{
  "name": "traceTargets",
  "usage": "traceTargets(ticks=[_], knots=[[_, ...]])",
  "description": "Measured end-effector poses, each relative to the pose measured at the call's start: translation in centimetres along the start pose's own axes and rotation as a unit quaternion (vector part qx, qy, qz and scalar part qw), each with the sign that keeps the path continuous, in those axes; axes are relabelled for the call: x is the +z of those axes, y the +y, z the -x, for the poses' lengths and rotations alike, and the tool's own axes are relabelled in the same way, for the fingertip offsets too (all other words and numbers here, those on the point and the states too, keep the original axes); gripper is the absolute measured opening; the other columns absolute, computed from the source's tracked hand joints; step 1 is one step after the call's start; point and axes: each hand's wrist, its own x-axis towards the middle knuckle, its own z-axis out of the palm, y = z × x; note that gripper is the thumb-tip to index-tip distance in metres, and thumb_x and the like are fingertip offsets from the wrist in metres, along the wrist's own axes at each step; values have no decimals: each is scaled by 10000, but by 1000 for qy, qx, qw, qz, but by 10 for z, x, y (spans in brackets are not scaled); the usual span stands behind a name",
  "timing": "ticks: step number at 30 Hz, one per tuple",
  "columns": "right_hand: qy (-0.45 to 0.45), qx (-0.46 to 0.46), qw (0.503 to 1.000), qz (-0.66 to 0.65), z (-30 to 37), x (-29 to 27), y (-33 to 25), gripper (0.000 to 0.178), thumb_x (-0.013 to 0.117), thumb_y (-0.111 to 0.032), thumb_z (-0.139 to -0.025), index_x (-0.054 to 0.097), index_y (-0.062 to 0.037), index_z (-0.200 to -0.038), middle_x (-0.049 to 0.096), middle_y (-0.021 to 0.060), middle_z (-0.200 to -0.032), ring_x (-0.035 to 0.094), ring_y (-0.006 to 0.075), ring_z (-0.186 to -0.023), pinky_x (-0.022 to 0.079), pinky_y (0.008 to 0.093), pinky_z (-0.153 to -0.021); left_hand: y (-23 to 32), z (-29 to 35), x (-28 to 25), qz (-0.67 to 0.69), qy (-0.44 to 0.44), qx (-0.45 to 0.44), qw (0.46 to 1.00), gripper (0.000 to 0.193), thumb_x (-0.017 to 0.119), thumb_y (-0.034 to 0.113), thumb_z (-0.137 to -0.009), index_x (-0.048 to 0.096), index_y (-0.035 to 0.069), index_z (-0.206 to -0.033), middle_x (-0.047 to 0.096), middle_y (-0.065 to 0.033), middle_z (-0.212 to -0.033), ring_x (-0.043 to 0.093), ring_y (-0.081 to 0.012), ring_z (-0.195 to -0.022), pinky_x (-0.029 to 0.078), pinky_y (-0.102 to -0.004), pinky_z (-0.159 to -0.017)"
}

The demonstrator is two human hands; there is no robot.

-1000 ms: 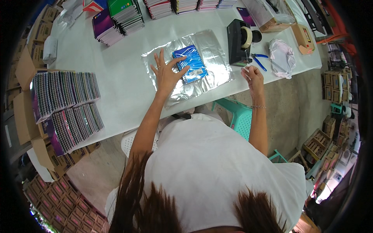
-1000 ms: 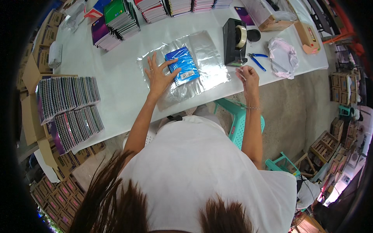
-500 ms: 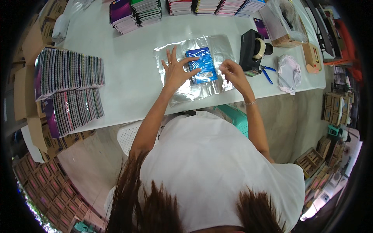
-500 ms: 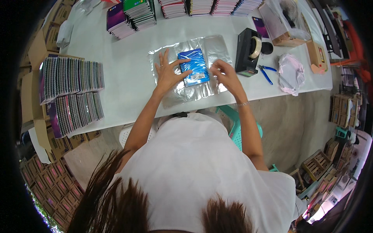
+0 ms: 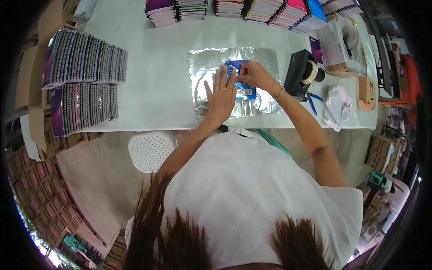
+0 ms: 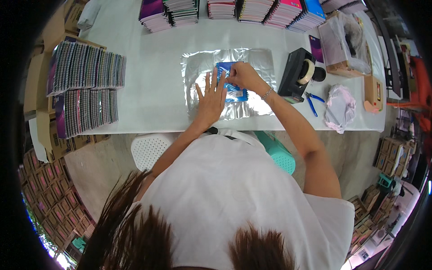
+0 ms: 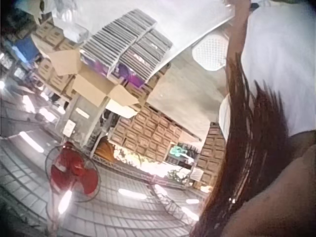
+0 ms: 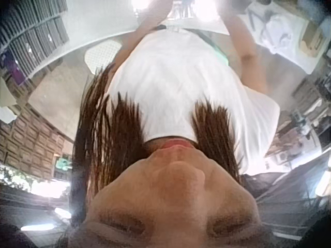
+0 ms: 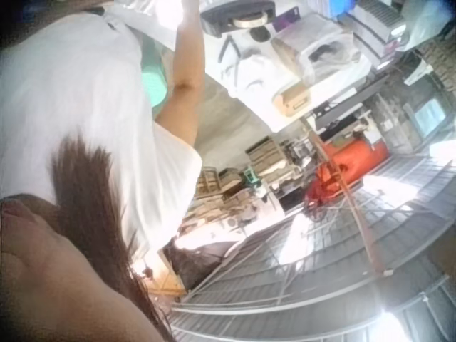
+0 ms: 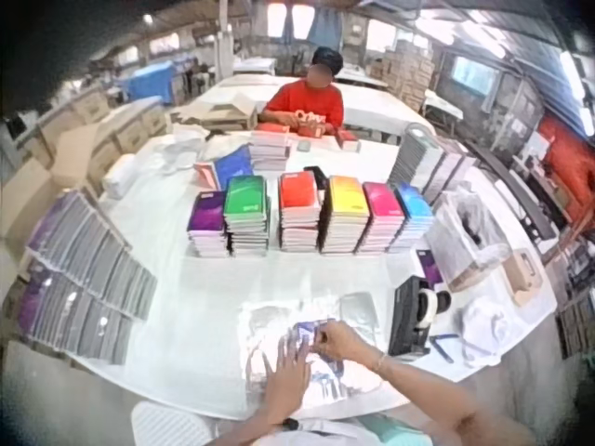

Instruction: The person picks up notebooks of different colors from stacks on a table, stacks them together, and places the stack into a plastic bag. They then seal the bag using adhesive tape from a dispenser and place the packaged notebooks onto a stack of similar packages.

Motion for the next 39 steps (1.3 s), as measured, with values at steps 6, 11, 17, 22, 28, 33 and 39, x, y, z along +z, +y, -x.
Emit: traceTargets(ticks=[6, 11, 17, 22, 28, 33, 39], knots=[[159, -23, 979, 129, 21, 8, 4, 453, 871, -378, -712, 599, -18, -754, 614, 79, -644, 618, 306, -622, 472, 415, -599, 4, -2, 4, 349, -50, -155, 923, 720, 406, 379, -1055, 117, -18, -1582, 141, -265, -1634, 187, -434, -1503, 206, -634, -1147], [382, -51, 906, -174, 20, 49, 55, 501, 769, -360, -882, 542, -35, -1187, 503, 126, -1173, 565, 189, -992, 481, 343, -827, -15, -38, 32, 322, 28, -183, 929, 801, 563, 493, -976, 290, -51, -1496, 395, -289, -1465, 435, -420, -1329, 318, -453, -1141], [147, -80, 858, -485, 56, 42, 27, 681, 668, -183, -965, 214, -113, -1466, 460, 148, -1356, 473, 230, -1269, 409, 346, -1075, 0, -37, -3, 676, 27, -205, 707, 817, 749, 194, -885, 261, 35, -1520, 416, -182, -1449, 440, -261, -1327, 368, -362, -1118], [124, -203, 875, -422, 88, 21, -2, 947, 741, -17, -855, 143, -151, -1577, 353, 153, -1516, 355, 252, -1417, 311, 373, -1182, 3, -16, -70, 660, -56, -18, 749, 947, 675, -16, -893, 80, 149, -1610, 280, -167, -1583, 286, -257, -1475, 238, -400, -1215], [71, -178, 920, -342, 63, 50, 23, 972, 720, 33, -842, 145, -157, -1603, 292, 80, -1578, 316, 227, -1445, 256, 379, -1208, -12, -2, -41, 529, -26, -10, 848, 952, 625, -60, -903, 36, 157, -1618, 192, -130, -1631, 234, -267, -1494, 210, -423, -1223], [117, -168, 907, -367, 64, 65, 19, 1000, 635, 126, -814, 132, -224, -1605, 322, 90, -1550, 360, 239, -1414, 369, 384, -1145, -5, -1, -31, 524, 4, -1, 852, 914, 630, -28, -920, 56, 147, -1610, 187, -141, -1621, 259, -294, -1471, 238, -443, -1206], [131, -172, 907, -362, 59, 67, 21, 962, 534, 178, -760, 178, -174, -1582, 331, 85, -1546, 321, 247, -1442, 305, 380, -1175, 1, 0, -32, 548, 27, -8, 836, 921, 658, 2, -914, 58, 133, -1600, 164, -148, -1619, 229, -297, -1488, 237, -436, -1211]])
